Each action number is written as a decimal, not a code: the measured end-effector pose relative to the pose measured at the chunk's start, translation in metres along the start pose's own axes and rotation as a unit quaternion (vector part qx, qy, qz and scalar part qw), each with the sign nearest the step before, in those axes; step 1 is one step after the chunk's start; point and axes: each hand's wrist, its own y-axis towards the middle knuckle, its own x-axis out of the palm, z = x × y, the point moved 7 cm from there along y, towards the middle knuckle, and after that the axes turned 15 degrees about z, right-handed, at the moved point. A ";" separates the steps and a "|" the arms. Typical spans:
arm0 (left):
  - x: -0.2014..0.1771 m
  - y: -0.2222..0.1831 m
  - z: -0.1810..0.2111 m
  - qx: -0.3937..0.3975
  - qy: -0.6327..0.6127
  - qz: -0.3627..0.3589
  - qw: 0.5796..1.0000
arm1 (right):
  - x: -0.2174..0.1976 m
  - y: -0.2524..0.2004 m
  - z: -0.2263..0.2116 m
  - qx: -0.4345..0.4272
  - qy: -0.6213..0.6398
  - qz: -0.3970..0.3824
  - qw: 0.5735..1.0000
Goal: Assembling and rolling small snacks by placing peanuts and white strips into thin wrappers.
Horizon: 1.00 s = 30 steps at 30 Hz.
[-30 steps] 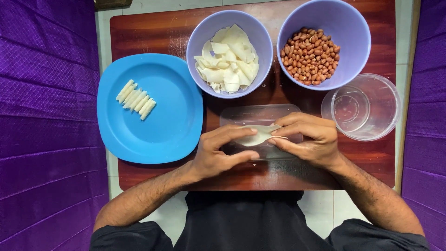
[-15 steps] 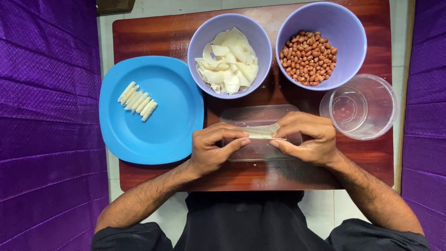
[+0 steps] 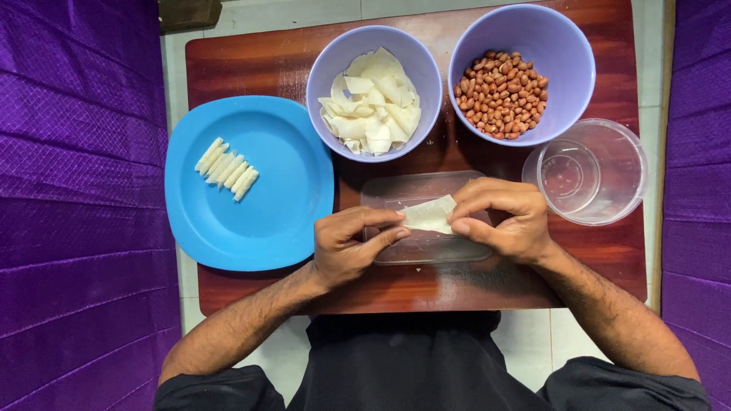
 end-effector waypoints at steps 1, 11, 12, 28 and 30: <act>-0.001 -0.002 -0.003 0.000 0.000 0.000 1.000 | 0.001 0.002 -0.001 0.000 0.001 0.000 1.000; 0.001 0.004 0.007 0.035 0.006 0.007 0.999 | 0.009 0.009 -0.011 -0.023 0.000 0.016 1.000; 0.003 0.005 0.011 0.048 0.003 0.001 0.999 | 0.006 0.009 -0.011 -0.018 -0.004 0.019 1.000; -0.002 -0.003 -0.004 0.041 0.009 0.019 0.999 | -0.015 -0.007 0.008 0.119 -0.030 0.105 0.987; -0.003 -0.004 -0.006 0.041 0.012 0.026 0.999 | -0.014 -0.007 0.010 0.160 -0.047 0.110 0.980</act>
